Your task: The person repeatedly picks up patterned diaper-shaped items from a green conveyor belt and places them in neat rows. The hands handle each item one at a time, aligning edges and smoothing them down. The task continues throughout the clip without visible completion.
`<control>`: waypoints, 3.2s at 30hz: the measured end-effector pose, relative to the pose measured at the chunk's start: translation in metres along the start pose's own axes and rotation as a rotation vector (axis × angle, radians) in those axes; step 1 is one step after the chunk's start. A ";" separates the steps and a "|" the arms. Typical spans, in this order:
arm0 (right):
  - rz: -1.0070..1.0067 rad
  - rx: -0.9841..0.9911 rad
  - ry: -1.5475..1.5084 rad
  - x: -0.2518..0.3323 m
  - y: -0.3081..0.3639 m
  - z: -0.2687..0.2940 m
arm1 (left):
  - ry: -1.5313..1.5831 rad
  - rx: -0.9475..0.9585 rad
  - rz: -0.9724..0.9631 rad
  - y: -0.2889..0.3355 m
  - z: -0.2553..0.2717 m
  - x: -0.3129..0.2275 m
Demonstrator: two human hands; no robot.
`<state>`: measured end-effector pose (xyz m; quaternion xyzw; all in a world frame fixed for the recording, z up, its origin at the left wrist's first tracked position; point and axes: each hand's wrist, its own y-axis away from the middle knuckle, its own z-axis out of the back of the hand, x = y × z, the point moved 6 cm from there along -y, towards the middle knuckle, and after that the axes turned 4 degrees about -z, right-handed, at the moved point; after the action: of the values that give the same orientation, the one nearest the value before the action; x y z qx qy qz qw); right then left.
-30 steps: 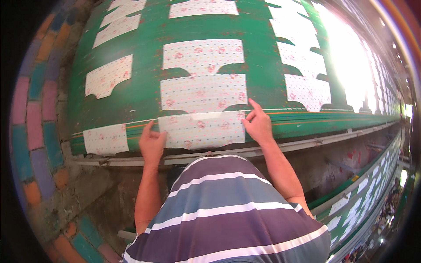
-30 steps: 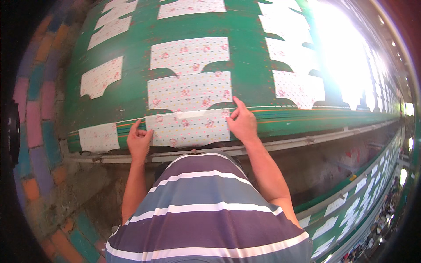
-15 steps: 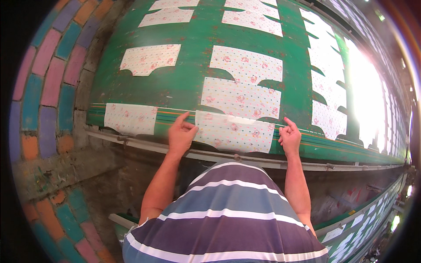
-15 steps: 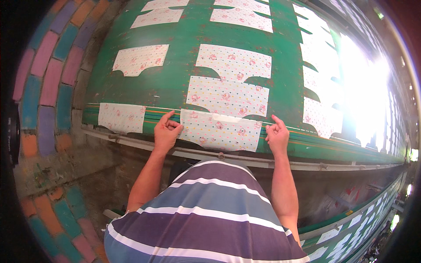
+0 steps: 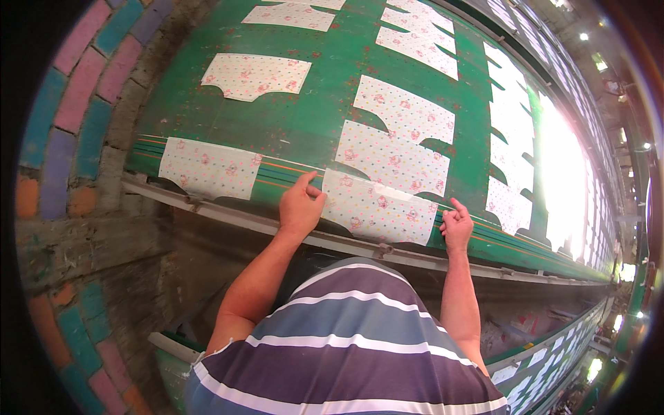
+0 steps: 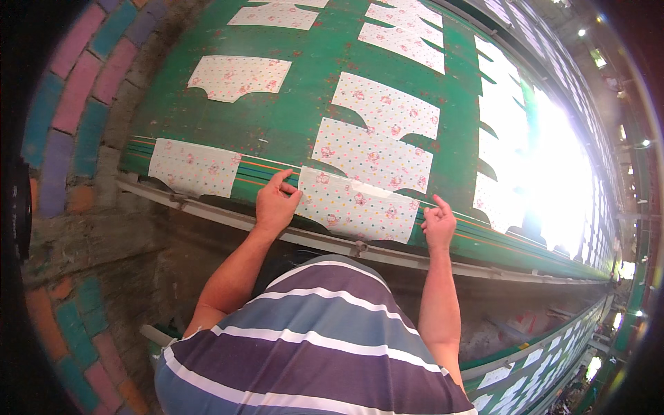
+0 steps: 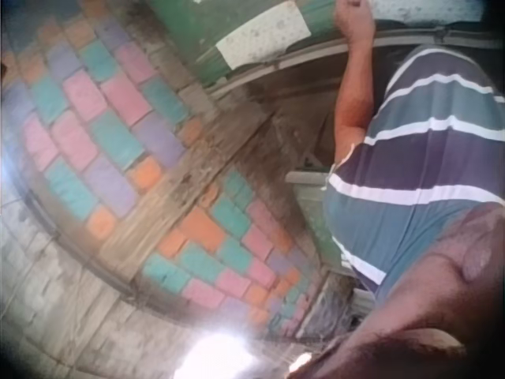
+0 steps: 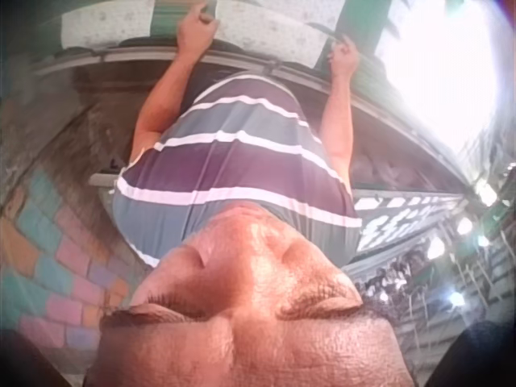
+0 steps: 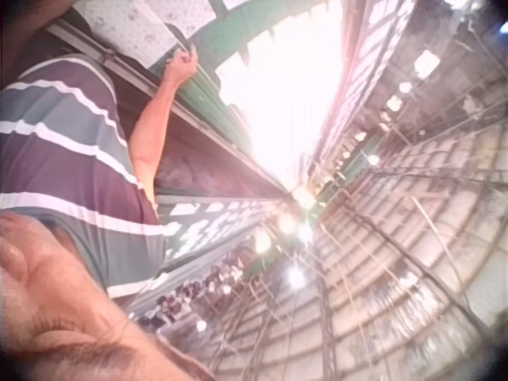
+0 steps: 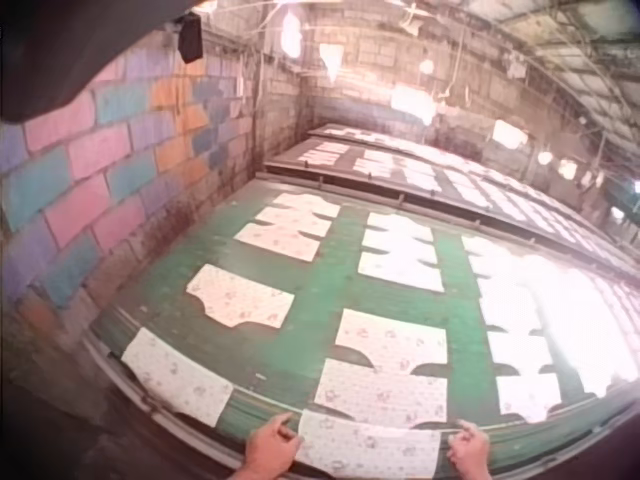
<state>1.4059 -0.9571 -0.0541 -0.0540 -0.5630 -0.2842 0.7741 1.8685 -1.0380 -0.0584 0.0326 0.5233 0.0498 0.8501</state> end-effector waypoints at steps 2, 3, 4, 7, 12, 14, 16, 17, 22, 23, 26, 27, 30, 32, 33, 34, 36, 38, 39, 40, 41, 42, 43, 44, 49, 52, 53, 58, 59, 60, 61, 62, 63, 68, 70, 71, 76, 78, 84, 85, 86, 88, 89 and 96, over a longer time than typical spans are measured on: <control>0.003 -0.014 -0.002 0.000 0.002 0.000 | -0.021 0.016 0.009 0.000 0.000 0.000; 0.010 -0.017 -0.008 0.000 0.002 0.000 | -0.036 0.024 0.010 -0.001 0.000 -0.001; -0.012 -0.032 -0.018 -0.002 0.003 0.000 | -0.046 0.025 0.007 -0.001 0.000 -0.001; 0.016 -0.056 -0.044 -0.001 0.005 0.000 | -0.073 0.032 0.002 -0.002 0.002 -0.003; 0.026 -0.102 -0.050 -0.004 0.004 0.001 | -0.121 0.026 -0.052 0.002 0.007 -0.016; 0.008 -0.126 -0.071 -0.007 0.003 0.002 | -0.132 -0.060 -0.375 0.011 0.013 -0.042; 0.038 -0.123 -0.081 -0.007 0.003 0.002 | -0.180 -0.042 -0.783 0.028 0.015 -0.071; 0.016 -0.133 -0.084 -0.009 0.004 0.002 | -0.180 0.121 -0.810 0.033 0.004 -0.076; -0.005 -0.144 -0.134 -0.007 0.004 0.002 | -0.294 0.615 -0.967 0.055 -0.056 -0.098; 0.003 -0.137 -0.132 -0.005 0.004 0.002 | -0.370 0.622 -1.009 0.056 -0.065 -0.102; -0.035 -0.131 -0.122 -0.003 0.005 0.003 | -0.492 0.618 -0.936 0.051 -0.081 -0.104; -0.019 -0.112 -0.128 -0.001 0.004 0.003 | -0.496 0.597 -0.914 0.049 -0.083 -0.105; -0.046 -0.087 -0.140 -0.002 0.004 0.003 | -0.538 0.567 -0.841 0.047 -0.089 -0.106; -0.062 -0.071 -0.144 -0.004 0.004 0.004 | -0.553 0.559 -0.810 0.047 -0.092 -0.109; -0.069 -0.050 -0.155 -0.005 0.002 0.004 | -0.563 0.547 -0.793 0.047 -0.094 -0.111; -0.075 -0.029 -0.165 -0.005 0.001 0.005 | -0.573 0.534 -0.776 0.047 -0.095 -0.114; -0.110 0.033 -0.212 -0.008 -0.001 0.008 | -0.578 0.526 -0.713 0.048 -0.099 -0.118; -0.162 0.140 -0.264 -0.009 -0.005 0.012 | -0.565 0.511 -0.646 0.047 -0.101 -0.122; -0.189 0.200 -0.301 -0.010 -0.009 0.013 | -0.576 0.507 -0.629 0.048 -0.103 -0.124; -0.236 0.249 -0.312 -0.011 -0.014 0.016 | -0.577 0.481 -0.632 0.048 -0.105 -0.127; -0.186 0.263 -0.188 -0.007 -0.023 0.020 | -0.579 0.455 -0.634 0.049 -0.105 -0.130; -0.124 0.283 -0.073 -0.003 -0.032 0.023 | -0.577 0.436 -0.632 0.049 -0.107 -0.132; -0.074 0.300 0.047 0.001 -0.042 0.025 | -0.573 0.416 -0.630 0.049 -0.108 -0.134; 0.120 0.260 0.155 0.014 -0.054 0.027 | -0.573 0.411 -0.593 0.049 -0.110 -0.135; 0.506 0.107 0.578 0.067 -0.123 0.014 | -0.617 0.213 -0.646 0.060 -0.108 -0.156; 0.492 0.124 0.714 0.085 -0.157 -0.004 | -0.612 0.136 -0.650 0.063 -0.103 -0.168; 0.481 0.162 0.777 0.086 -0.164 -0.011 | -0.609 0.117 -0.660 0.061 -0.100 -0.170; 0.304 0.279 0.958 0.088 -0.185 -0.035 | -0.523 -0.018 -0.733 0.027 -0.079 -0.165; 0.365 0.350 0.975 0.092 -0.184 -0.040 | -0.499 -0.048 -0.718 0.016 -0.077 -0.159; 0.394 0.434 1.013 0.095 -0.182 -0.043 | -0.478 -0.068 -0.716 0.004 -0.077 -0.152; 0.422 0.521 1.046 0.097 -0.175 -0.046 | -0.458 -0.082 -0.696 -0.010 -0.077 -0.144; 0.545 0.558 0.955 0.105 -0.161 -0.048 | -0.438 -0.096 -0.676 -0.026 -0.077 -0.137; 0.638 0.598 0.884 0.113 -0.147 -0.048 | -0.420 -0.115 -0.667 -0.040 -0.078 -0.132; 0.469 0.843 0.319 0.135 -0.101 -0.023 | -0.489 -0.101 -0.699 -0.109 -0.085 -0.135; 0.459 0.788 0.201 0.144 -0.097 -0.014 | -0.596 0.034 -0.799 -0.131 -0.084 -0.142; 0.465 0.756 0.126 0.148 -0.096 -0.009 | -0.626 0.129 -0.837 -0.136 -0.082 -0.144; 0.415 0.498 0.151 0.149 -0.125 0.006 | -0.007 0.406 -0.280 -0.175 -0.070 -0.125; 0.440 0.410 0.191 0.148 -0.142 0.004 | 0.059 0.385 -0.242 -0.186 -0.071 -0.122; 0.504 0.173 0.442 0.153 -0.217 -0.026 | 0.212 0.100 -0.350 -0.252 -0.085 -0.131; 0.499 0.146 0.481 0.154 -0.229 -0.030 | 0.218 0.089 -0.296 -0.262 -0.088 -0.129; 0.513 0.127 0.506 0.155 -0.238 -0.035 | 0.223 0.079 -0.242 -0.268 -0.092 -0.127; 0.491 0.092 0.574 0.153 -0.253 -0.042 | 0.104 0.025 -0.247 -0.274 -0.095 -0.125; 0.587 0.066 0.534 0.156 -0.250 -0.041 | 0.052 -0.005 -0.262 -0.275 -0.096 -0.124; 0.622 0.009 0.459 0.118 -0.183 0.003 | -0.250 -0.181 -0.693 -0.212 -0.091 -0.138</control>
<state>1.3353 -1.1532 0.0101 -0.1536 -0.3333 -0.0381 0.9294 1.7360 -1.2645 0.0001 -0.2158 0.3890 -0.1988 0.8733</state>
